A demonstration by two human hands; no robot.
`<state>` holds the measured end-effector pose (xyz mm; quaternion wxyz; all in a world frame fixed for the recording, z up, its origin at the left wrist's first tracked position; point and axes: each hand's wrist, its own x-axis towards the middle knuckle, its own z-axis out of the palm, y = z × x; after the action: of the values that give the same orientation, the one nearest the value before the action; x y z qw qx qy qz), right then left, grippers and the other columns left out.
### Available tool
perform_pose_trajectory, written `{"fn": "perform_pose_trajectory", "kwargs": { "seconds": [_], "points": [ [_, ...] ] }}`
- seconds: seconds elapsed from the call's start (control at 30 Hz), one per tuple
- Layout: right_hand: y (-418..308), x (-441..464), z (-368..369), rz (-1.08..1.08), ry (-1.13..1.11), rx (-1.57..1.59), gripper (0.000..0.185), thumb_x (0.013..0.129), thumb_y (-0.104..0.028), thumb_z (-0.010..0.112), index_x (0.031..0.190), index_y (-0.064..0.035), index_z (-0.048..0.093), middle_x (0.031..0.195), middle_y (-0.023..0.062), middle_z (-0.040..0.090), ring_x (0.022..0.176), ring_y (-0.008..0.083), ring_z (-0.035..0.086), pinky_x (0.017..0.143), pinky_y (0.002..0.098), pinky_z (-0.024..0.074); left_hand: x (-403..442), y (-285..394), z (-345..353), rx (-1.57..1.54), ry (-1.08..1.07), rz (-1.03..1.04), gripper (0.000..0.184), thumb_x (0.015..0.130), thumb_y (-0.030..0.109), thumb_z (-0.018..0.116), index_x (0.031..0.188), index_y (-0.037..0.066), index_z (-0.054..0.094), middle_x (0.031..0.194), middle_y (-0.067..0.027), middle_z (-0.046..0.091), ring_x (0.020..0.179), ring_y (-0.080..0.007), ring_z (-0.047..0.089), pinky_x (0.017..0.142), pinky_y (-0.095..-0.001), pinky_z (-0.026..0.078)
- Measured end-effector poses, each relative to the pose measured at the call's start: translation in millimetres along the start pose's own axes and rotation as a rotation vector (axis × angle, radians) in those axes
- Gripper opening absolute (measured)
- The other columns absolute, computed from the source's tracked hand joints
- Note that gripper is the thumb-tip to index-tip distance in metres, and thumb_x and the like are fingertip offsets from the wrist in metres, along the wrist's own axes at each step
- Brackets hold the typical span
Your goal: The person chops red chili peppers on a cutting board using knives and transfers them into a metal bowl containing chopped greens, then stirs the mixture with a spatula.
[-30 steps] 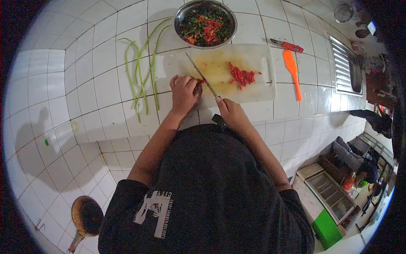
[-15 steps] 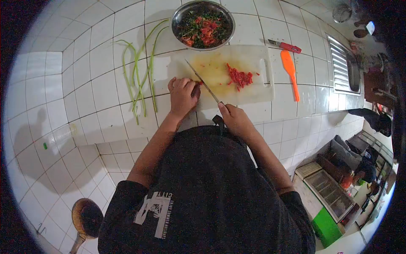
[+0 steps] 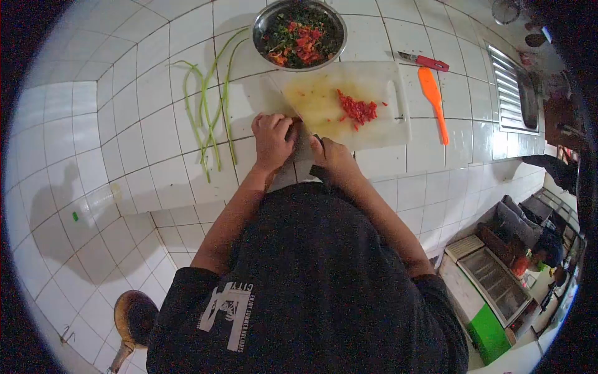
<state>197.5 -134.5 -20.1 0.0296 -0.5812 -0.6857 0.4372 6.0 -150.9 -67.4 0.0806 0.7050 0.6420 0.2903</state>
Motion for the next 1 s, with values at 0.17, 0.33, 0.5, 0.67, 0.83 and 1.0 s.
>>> {"fn": "perform_pose_trajectory", "kwargs": {
  "seconds": [0.17, 0.33, 0.5, 0.67, 0.83, 1.0],
  "points": [
    [5.2, -4.1, -12.7, -0.026, -0.024, -0.066, 0.064, 0.104, -0.054, 0.035, 0.095, 0.0045, 0.06, 0.085, 0.0329, 0.066, 0.086, 0.0511, 0.066, 0.078, 0.0587, 0.0523, -4.1, -2.9, 6.3, 0.03, -0.021, 0.027, 0.025, 0.08, 0.015, 0.075, 0.103, 0.01, 0.067, 0.108, -0.0086, 0.061, 0.107, -0.0298, 0.057, 0.106, -0.0536, 0.032],
    [18.5, -24.8, -27.0, 0.01, -0.019, -0.029, 0.056, 0.105, -0.05, 0.037, 0.099, 0.002, 0.057, 0.084, 0.0313, 0.067, 0.084, 0.0512, 0.066, 0.075, 0.0592, 0.0514, -0.6, 8.0, 5.4, -0.055, 0.075, -0.044, 0.016, 0.086, 0.014, 0.069, 0.101, 0.012, 0.067, 0.104, -0.0077, 0.065, 0.103, -0.029, 0.059, 0.104, -0.052, 0.033],
    [13.8, -38.9, -36.5, 0.008, 0.008, 0.164, 0.038, 0.105, -0.041, 0.045, 0.107, -0.0034, 0.053, 0.082, 0.0306, 0.067, 0.084, 0.0517, 0.065, 0.071, 0.0598, 0.0488, 0.7, 11.9, 0.6, -0.027, 0.096, -0.034, 0.014, 0.087, 0.018, 0.07, 0.1, 0.012, 0.068, 0.097, -0.0068, 0.066, 0.1, -0.0288, 0.061, 0.103, -0.0497, 0.035],
    [2.3, -34.8, -32.0, -0.042, 0.01, 0.164, 0.04, 0.106, -0.04, 0.046, 0.103, -0.0004, 0.054, 0.08, 0.0298, 0.062, 0.083, 0.0521, 0.061, 0.069, 0.0538, 0.0465, 6.3, 15.0, -5.0, -0.044, 0.073, -0.059, 0.012, 0.087, 0.02, 0.071, 0.096, 0.012, 0.07, 0.095, -0.0055, 0.067, 0.098, -0.0263, 0.062, 0.102, -0.0492, 0.035],
    [-4.8, -28.6, -26.0, -0.055, -0.018, 0.12, 0.038, 0.105, -0.04, 0.045, 0.106, -0.0029, 0.053, 0.082, 0.0307, 0.066, 0.082, 0.0526, 0.064, 0.07, 0.0597, 0.0486, 7.2, 9.7, -3.5, -0.056, 0.036, -0.084, 0.011, 0.087, 0.018, 0.07, 0.095, 0.01, 0.071, 0.092, -0.0067, 0.068, 0.097, -0.0267, 0.062, 0.103, -0.0502, 0.034],
    [-8.2, -28.7, -26.7, -0.022, -0.018, 0.101, 0.038, 0.105, -0.037, 0.048, 0.101, 0.0003, 0.054, 0.078, 0.0282, 0.063, 0.081, 0.0514, 0.063, 0.068, 0.0534, 0.0472, 2.8, 3.7, 2.5, 0.006, 0.036, -0.061, 0.014, 0.085, 0.017, 0.071, 0.097, 0.009, 0.07, 0.097, -0.0093, 0.067, 0.099, -0.0292, 0.061, 0.104, -0.0509, 0.032]
  ]
}}
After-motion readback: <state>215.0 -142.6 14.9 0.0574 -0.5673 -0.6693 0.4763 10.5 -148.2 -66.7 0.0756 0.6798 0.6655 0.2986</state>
